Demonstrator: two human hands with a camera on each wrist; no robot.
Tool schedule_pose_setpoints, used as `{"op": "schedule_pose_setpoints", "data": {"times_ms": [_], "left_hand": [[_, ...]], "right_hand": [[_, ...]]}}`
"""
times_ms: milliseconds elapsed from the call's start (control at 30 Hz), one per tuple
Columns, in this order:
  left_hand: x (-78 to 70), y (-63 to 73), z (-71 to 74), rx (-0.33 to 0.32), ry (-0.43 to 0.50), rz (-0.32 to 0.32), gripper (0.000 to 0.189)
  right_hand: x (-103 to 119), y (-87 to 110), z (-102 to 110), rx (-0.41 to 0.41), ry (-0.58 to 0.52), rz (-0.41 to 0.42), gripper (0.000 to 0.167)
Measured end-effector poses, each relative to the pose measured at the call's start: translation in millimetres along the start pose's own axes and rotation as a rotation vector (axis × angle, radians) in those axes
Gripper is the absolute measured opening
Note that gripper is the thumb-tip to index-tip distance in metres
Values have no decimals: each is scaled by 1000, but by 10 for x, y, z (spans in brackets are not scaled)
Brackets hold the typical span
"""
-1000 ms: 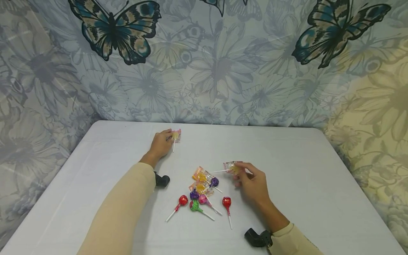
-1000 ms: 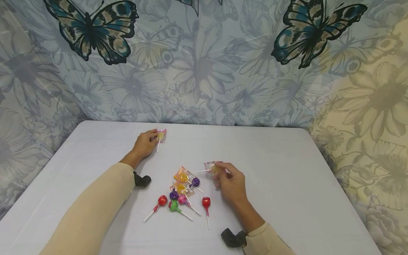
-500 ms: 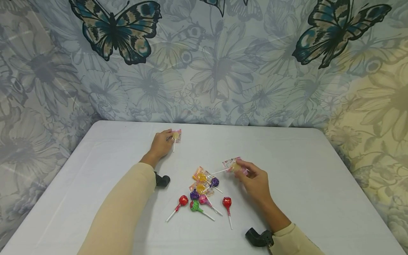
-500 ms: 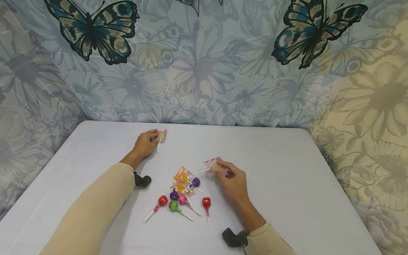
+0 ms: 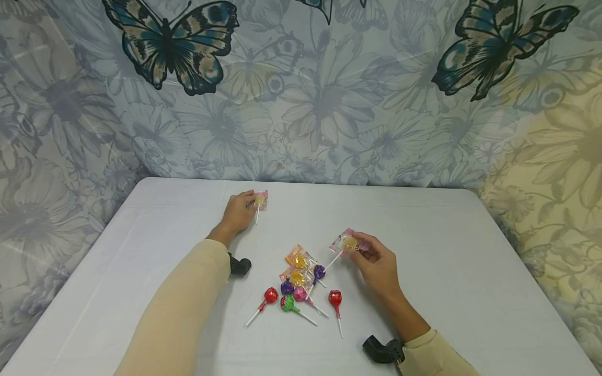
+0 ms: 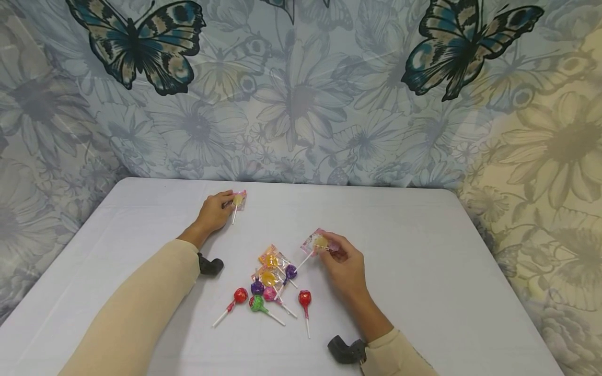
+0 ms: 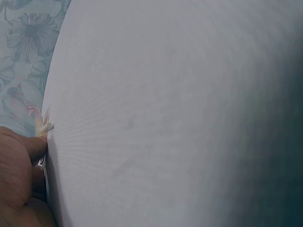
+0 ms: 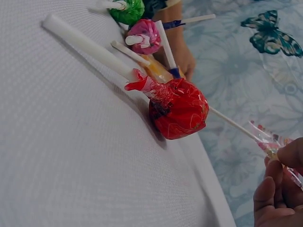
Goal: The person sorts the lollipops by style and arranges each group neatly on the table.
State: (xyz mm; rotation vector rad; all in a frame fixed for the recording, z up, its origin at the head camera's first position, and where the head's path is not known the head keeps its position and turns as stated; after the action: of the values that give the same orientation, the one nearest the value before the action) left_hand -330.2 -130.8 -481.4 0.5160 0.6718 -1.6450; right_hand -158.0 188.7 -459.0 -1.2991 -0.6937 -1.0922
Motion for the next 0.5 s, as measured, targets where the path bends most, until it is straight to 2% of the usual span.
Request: {"op": "schedule_pose_setpoints", "data": {"times_ms": [200, 500], "left_hand": [[-21, 8, 7, 1, 6, 1, 35], [-30, 16, 6, 13, 1, 20, 36]], "right_hand": [[-23, -1, 7, -16, 57, 23, 31], [-10, 1, 6, 4, -26, -29, 31]]}}
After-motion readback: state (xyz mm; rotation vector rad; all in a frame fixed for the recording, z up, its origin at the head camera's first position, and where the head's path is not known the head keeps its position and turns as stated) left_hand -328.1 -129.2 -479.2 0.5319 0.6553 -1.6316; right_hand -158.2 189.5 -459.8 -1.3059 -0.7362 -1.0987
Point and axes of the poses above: each hand's wrist, its own y-axis away from the middle knuckle, its own z-axis out of the back of the hand, x = y × z, the point moved 1 cm from there along -y, towards the middle knuckle, and after that the axes turned 4 degrees about z, right-handed, at the moved point
